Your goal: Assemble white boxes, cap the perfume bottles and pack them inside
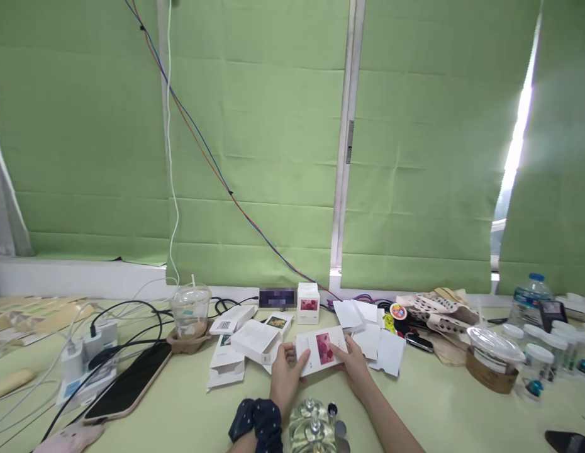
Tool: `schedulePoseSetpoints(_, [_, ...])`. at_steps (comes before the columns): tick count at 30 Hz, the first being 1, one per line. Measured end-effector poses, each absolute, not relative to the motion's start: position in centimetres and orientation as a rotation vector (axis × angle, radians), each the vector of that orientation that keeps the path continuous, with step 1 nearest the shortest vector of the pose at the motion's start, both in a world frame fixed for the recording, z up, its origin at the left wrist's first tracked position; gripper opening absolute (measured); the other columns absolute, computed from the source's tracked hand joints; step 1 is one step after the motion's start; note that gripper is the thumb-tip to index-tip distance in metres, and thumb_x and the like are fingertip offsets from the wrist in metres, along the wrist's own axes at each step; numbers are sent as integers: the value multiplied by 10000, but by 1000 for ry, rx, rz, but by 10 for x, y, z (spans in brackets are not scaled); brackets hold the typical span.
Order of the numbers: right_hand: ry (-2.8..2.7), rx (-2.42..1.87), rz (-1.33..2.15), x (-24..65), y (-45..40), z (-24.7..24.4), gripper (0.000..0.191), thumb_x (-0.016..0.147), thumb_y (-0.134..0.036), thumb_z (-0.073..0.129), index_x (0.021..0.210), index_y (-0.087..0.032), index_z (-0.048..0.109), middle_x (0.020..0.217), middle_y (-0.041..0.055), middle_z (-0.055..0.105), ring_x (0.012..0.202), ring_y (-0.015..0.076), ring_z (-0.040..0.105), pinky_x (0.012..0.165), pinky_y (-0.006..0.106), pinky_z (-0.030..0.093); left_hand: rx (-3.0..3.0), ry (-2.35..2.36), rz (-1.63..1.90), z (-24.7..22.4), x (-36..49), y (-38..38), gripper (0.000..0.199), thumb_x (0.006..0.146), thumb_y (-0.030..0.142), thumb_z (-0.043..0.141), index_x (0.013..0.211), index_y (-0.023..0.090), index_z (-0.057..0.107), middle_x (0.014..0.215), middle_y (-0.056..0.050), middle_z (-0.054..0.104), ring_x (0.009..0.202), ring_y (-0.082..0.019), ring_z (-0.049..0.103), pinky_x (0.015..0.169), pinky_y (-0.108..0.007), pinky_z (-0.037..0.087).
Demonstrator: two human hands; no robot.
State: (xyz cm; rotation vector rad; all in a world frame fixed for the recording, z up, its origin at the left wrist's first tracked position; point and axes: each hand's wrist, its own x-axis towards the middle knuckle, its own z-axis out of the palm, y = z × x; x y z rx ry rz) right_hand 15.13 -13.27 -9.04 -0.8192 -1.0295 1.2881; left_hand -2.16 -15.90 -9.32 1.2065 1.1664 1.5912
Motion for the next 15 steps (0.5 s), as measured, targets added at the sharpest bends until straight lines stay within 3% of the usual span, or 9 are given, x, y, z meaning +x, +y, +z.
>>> schedulePoseSetpoints(3, [-1015,-792,1363,154,-133,-90,508,515,-426,856,912,-172,665,854,63,751,727,282,698,588,365,555,1123,1191,1608,-96,-18,-161,506,526,524,822,809,223,530,836,-87,705,855,-315,698,589,-384,593])
schedulePoseSetpoints(7, [-961,-792,1381,155,-132,-92,527,524,-457,847,929,-169,669,809,63,752,699,265,691,559,348,554,1048,1123,1571,-91,-15,-167,488,581,567,785,805,194,562,799,-72,722,769,-287,719,525,-368,606])
schedulePoseSetpoints(15, [-901,-768,1422,156,-129,-93,521,561,-432,845,969,-179,641,798,58,748,671,242,684,495,317,546,936,987,1473,-76,-20,-170,543,668,414,802,1106,165,598,1142,-122,705,1026,-282,676,659,-294,627])
